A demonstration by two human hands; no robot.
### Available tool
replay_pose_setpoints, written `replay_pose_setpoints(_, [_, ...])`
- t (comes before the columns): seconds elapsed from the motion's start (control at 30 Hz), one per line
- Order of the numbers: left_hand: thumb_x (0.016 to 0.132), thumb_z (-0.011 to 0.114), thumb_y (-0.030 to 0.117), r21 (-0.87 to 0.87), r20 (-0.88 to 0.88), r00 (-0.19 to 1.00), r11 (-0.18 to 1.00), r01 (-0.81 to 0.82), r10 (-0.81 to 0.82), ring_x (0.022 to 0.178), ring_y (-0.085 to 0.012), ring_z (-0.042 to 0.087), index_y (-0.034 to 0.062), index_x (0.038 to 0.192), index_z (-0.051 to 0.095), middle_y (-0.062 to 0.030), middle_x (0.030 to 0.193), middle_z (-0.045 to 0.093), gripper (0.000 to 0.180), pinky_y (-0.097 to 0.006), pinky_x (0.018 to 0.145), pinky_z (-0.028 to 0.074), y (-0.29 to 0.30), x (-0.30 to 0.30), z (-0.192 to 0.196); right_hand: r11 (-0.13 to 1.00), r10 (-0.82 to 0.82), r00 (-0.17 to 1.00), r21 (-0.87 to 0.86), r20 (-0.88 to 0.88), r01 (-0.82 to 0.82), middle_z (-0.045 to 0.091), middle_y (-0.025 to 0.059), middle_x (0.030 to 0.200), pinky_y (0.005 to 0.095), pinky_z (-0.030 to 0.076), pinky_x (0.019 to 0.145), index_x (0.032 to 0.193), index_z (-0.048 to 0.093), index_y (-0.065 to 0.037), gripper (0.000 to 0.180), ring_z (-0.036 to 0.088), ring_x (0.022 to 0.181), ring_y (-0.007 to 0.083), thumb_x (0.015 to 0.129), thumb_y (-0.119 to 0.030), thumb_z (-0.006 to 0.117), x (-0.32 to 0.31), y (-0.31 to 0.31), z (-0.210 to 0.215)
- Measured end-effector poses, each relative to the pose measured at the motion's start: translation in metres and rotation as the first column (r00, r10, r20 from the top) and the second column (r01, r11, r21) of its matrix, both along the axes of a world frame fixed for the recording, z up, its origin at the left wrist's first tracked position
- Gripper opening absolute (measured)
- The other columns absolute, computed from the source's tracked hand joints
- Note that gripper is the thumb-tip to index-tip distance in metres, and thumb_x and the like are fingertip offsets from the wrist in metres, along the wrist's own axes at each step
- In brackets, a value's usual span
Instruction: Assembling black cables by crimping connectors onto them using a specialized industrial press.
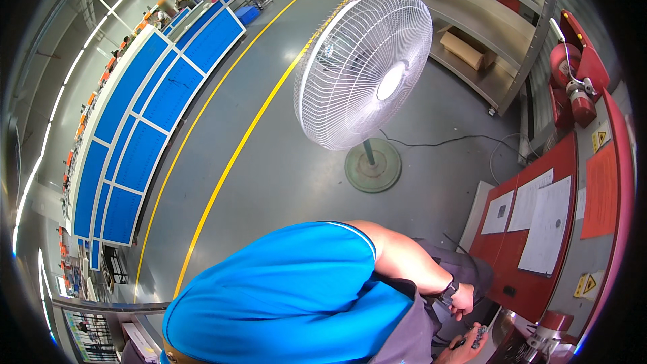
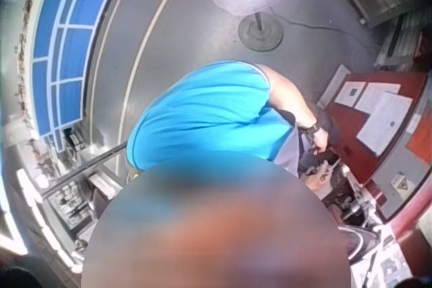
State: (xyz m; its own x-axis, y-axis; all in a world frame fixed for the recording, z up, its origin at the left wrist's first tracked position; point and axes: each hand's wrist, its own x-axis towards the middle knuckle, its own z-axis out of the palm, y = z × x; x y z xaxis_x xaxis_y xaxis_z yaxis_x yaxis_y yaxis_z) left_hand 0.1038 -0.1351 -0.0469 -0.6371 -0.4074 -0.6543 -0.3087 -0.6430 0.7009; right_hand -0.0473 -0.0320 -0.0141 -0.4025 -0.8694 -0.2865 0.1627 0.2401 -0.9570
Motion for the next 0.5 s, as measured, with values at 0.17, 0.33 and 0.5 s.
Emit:
replay_pose_setpoints(0.17, [0.076, 0.062, 0.011, 0.020, 0.014, 1.000, 1.000, 0.007, -0.007, 0.050, -0.0114, 0.057, 0.0006, 0.073, 0.068, -0.0071, 0.073, 0.070, 0.012, -0.025, 0.041, 0.042, 0.001, -0.002, 0.000, 0.999, -0.053, 0.999, -0.015, -0.012, 0.053, 0.046, -0.0026, 0.075, 0.0160, 0.021, 0.037, 0.117, 0.054, -0.006, 0.030, 0.034, 0.049, 0.0014, 0.090, -0.017, 0.061, 0.017, -0.001, 0.016])
replay_pose_setpoints(0.33, [0.076, 0.063, 0.013, -0.001, 0.003, 0.998, 0.998, 0.066, -0.066, 0.051, -0.0104, 0.057, 0.0012, 0.073, 0.067, -0.0064, 0.073, 0.070, 0.013, -0.024, 0.042, 0.041, 0.002, -0.010, -0.006, 0.998, -0.060, 0.996, 0.015, -0.063, 0.061, 0.049, -0.0028, 0.077, 0.0168, 0.021, 0.038, 0.112, 0.056, -0.005, 0.027, 0.037, 0.051, 0.0011, 0.089, -0.017, 0.062, 0.001, -0.006, -0.007])
replay_pose_setpoints(0.5, [0.076, 0.062, 0.016, 0.007, -0.051, 0.981, 0.983, 0.186, -0.185, 0.049, -0.0086, 0.053, 0.0014, 0.072, 0.067, -0.0054, 0.070, 0.068, 0.016, -0.024, 0.042, 0.041, 0.020, -0.023, -0.001, 0.988, -0.153, 0.983, -0.008, -0.100, 0.153, 0.051, -0.0048, 0.078, 0.0178, 0.022, 0.039, 0.095, 0.055, -0.007, 0.017, 0.038, 0.051, -0.0001, 0.086, -0.017, 0.066, -0.010, 0.024, -0.019])
